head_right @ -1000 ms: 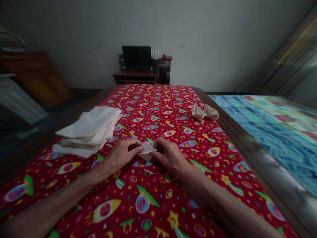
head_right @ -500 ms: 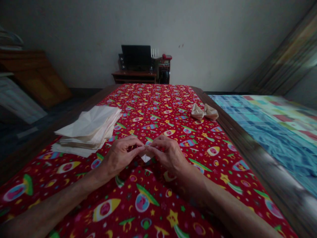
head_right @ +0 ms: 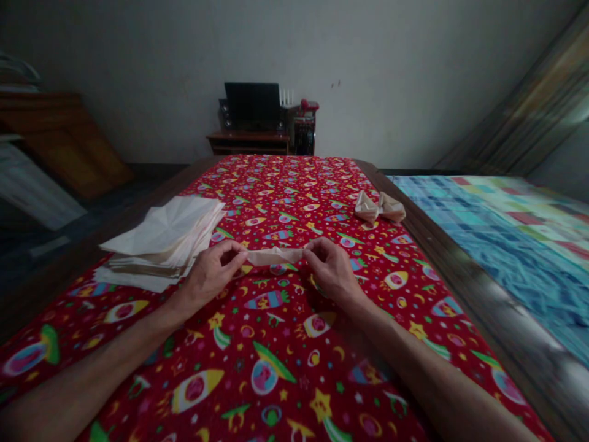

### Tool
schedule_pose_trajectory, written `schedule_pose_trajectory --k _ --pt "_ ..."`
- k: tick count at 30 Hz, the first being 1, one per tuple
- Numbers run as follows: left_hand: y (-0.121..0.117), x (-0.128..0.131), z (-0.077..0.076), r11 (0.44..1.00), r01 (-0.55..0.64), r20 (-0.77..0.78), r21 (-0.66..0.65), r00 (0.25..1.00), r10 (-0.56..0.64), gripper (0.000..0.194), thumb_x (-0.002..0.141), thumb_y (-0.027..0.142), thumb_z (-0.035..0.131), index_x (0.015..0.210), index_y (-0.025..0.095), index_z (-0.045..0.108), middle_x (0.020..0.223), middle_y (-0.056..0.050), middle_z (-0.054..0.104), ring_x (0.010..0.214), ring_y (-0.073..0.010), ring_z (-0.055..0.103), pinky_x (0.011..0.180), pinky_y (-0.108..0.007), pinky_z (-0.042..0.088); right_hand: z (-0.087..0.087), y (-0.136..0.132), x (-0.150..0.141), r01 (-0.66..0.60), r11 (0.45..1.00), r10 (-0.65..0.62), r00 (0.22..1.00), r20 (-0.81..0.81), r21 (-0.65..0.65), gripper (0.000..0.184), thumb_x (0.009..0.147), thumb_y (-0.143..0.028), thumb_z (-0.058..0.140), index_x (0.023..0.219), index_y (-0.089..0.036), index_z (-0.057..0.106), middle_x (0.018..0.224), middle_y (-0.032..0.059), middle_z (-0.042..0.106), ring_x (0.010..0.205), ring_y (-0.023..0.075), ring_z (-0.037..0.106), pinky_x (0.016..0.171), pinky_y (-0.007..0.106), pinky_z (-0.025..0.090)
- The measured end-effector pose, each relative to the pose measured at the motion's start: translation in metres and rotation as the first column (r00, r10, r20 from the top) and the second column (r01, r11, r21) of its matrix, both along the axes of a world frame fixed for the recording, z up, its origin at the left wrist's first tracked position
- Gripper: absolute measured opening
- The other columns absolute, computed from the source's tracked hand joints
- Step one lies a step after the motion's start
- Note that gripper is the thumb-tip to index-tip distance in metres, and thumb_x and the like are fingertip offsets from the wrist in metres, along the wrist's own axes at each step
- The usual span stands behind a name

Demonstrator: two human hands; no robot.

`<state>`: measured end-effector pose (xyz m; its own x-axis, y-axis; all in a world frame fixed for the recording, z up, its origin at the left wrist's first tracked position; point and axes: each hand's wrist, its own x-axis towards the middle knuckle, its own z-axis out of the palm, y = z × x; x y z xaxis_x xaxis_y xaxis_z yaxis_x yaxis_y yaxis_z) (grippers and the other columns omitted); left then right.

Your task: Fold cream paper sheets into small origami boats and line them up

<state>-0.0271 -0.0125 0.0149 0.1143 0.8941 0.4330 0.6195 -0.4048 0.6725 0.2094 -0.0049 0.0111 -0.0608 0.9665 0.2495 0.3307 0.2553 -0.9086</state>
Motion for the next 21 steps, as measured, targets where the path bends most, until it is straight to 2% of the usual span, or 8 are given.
schedule_pose_trajectory --k 2,6,9,12,15,16,18,21 --pt "0.003 -0.002 -0.003 1.000 0.005 -0.039 0.005 0.999 -0.005 0.016 0.081 0.029 0.051 0.072 0.017 0.057 0.068 -0.001 0.060 0.063 -0.0144 0.057 0.059 -0.024 0.044 -0.001 0.001 0.001 -0.005 0.999 0.008 0.998 0.065 -0.036 0.020 0.076 -0.037 0.058 0.074 -0.017 0.057 0.056 -0.0027 0.054 0.047 0.0096 0.045 0.044 0.021 0.032" --pt "0.007 -0.003 -0.010 1.000 0.017 -0.179 0.024 0.984 -0.012 0.014 0.080 0.023 0.050 0.068 0.018 0.053 0.067 0.000 0.057 0.062 -0.0136 0.054 0.060 -0.024 0.042 -0.004 0.003 0.002 -0.045 0.990 0.055 0.996 0.072 -0.133 0.014 0.074 -0.032 0.054 0.071 -0.018 0.055 0.055 -0.0029 0.056 0.045 0.0096 0.046 0.043 0.021 0.032" --pt "0.009 -0.002 -0.015 0.999 0.022 -0.270 0.032 0.963 -0.012 0.013 0.079 0.019 0.050 0.066 0.018 0.051 0.070 -0.001 0.056 0.067 -0.0146 0.054 0.063 -0.025 0.042 -0.008 0.005 0.002 -0.004 0.993 0.023 0.986 0.164 -0.114 0.011 0.072 -0.029 0.053 0.069 -0.018 0.055 0.056 -0.0020 0.058 0.048 0.0106 0.049 0.045 0.021 0.034" --pt "0.011 -0.001 -0.019 0.998 -0.034 -0.380 0.047 0.924 0.049 0.016 0.079 0.020 0.052 0.064 0.018 0.051 0.074 -0.002 0.055 0.074 -0.0167 0.055 0.067 -0.027 0.043 -0.009 0.007 0.002 0.066 0.995 -0.045 0.963 0.264 -0.070 0.009 0.071 -0.027 0.052 0.067 -0.019 0.054 0.054 -0.0026 0.056 0.049 0.0108 0.049 0.046 0.021 0.034" --pt "0.009 0.002 -0.018 0.992 -0.068 -0.440 0.104 0.892 0.108 0.007 0.081 0.022 0.054 0.080 0.017 0.059 0.089 -0.006 0.060 0.089 -0.0211 0.056 0.079 -0.033 0.046 -0.008 0.006 0.001 0.091 0.995 -0.073 0.953 0.295 -0.048 0.007 0.071 -0.025 0.051 0.068 -0.019 0.052 0.054 -0.0029 0.055 0.048 0.0110 0.049 0.046 0.021 0.034" --pt "0.007 0.004 -0.017 0.989 -0.042 -0.442 0.141 0.891 0.101 0.014 0.082 0.021 0.053 0.093 0.016 0.060 0.101 -0.008 0.061 0.098 -0.0224 0.055 0.086 -0.036 0.045 -0.007 0.005 0.000 0.085 0.995 -0.066 0.950 0.305 -0.047 0.007 0.071 -0.025 0.051 0.068 -0.019 0.051 0.054 -0.0028 0.055 0.049 0.0111 0.049 0.046 0.021 0.034" --pt "0.002 0.008 -0.014 0.975 0.092 -0.486 0.201 0.874 0.018 0.036 0.084 0.012 0.046 0.119 0.016 0.053 0.126 -0.009 0.054 0.119 -0.0228 0.047 0.101 -0.040 0.037 -0.006 0.004 0.000 0.075 0.997 -0.059 0.942 0.329 -0.036 0.007 0.072 -0.025 0.050 0.067 -0.020 0.051 0.055 -0.0026 0.055 0.049 0.0112 0.050 0.046 0.021 0.034" --pt "-0.010 0.016 -0.009 0.925 0.348 -0.621 0.154 0.762 -0.183 0.054 0.085 0.002 0.036 0.136 0.019 0.039 0.145 -0.004 0.039 0.136 -0.0191 0.028 0.112 -0.041 0.023 -0.006 0.004 -0.001 0.073 0.997 -0.066 0.933 0.355 -0.007 0.007 0.071 -0.024 0.050 0.066 -0.020 0.050 0.055 -0.0023 0.055 0.049 0.0112 0.050 0.047 0.022 0.034"
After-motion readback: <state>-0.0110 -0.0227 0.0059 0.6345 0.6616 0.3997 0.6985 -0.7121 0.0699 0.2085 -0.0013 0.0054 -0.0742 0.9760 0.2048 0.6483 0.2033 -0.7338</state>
